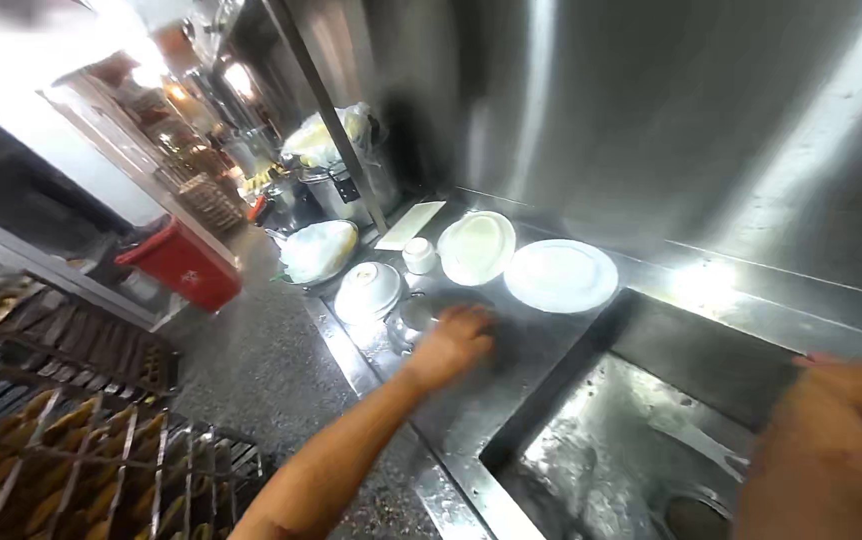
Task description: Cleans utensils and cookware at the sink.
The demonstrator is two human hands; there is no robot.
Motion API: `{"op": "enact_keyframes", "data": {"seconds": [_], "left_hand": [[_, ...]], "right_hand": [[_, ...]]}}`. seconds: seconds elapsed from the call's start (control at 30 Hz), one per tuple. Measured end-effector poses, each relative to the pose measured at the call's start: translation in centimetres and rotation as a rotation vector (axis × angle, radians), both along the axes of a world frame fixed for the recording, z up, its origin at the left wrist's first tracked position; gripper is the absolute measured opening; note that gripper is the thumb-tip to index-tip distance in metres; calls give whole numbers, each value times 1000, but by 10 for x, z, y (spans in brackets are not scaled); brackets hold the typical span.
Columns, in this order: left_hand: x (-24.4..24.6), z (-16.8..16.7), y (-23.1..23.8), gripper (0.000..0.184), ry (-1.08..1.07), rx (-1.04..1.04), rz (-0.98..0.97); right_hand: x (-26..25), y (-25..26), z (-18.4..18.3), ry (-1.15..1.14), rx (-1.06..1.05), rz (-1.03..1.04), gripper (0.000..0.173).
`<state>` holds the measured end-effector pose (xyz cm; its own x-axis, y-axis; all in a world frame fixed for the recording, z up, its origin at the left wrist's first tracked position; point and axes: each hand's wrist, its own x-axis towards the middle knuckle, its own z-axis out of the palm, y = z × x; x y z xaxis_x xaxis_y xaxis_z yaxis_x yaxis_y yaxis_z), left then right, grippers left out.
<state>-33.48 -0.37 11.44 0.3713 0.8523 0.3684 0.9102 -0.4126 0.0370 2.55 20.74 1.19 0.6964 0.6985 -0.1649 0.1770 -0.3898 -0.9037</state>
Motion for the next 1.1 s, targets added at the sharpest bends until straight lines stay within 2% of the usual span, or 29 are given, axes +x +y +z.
{"op": "enact_keyframes", "data": {"seconds": [0.1, 0.17, 0.2, 0.27, 0.33, 0.4, 0.5, 0.53, 0.6, 0.67, 0.73, 0.83, 0.9, 1.0, 1.1], "left_hand": [[-59, -28, 1, 16, 11, -58, 21], [-78, -46, 3, 20, 6, -109, 31], [-85, -53, 2, 21, 10, -132, 38], [-96, -61, 0, 16, 13, -196, 78], [-105, -68, 0, 13, 19, -252, 101], [-107, -71, -2, 27, 1, -293, 120], [-82, -63, -11, 33, -53, -240, 170], [-66, -59, -14, 31, -79, -220, 191], [-29, -54, -18, 28, -104, -176, 172], [15, -57, -20, 30, -110, -175, 72], [58, -65, -18, 33, -133, -225, -65], [102, -84, -17, 36, -177, -297, -205], [117, -92, -14, 37, -201, -341, -232], [130, -98, -12, 36, -262, -391, -218], [140, -100, -14, 35, -307, -421, -193]], "right_hand": [[6, -12, 3, 278, 165, -27, 53], [10, -28, 4, 376, 255, 55, 61], [12, -40, 6, 330, 277, 92, 68], [19, -72, 4, 58, 190, 168, 72], [38, -104, -25, -240, -6, 293, 59], [58, -136, -61, -394, -254, 535, 43], [39, -173, -96, -487, -494, 1046, 35], [24, -184, -107, -519, -509, 1276, 34], [-8, -200, -136, -540, -385, 1698, 42], [-31, -206, -170, -556, -216, 1962, 44], [-40, -202, -189, -517, -106, 2042, 36], [-32, -200, -203, -477, 8, 1999, 28], [-18, -199, -206, -443, -27, 2035, 28], [1, -204, -212, -529, -32, 2086, 28], [12, -212, -202, -493, -219, 2018, 33]]}}
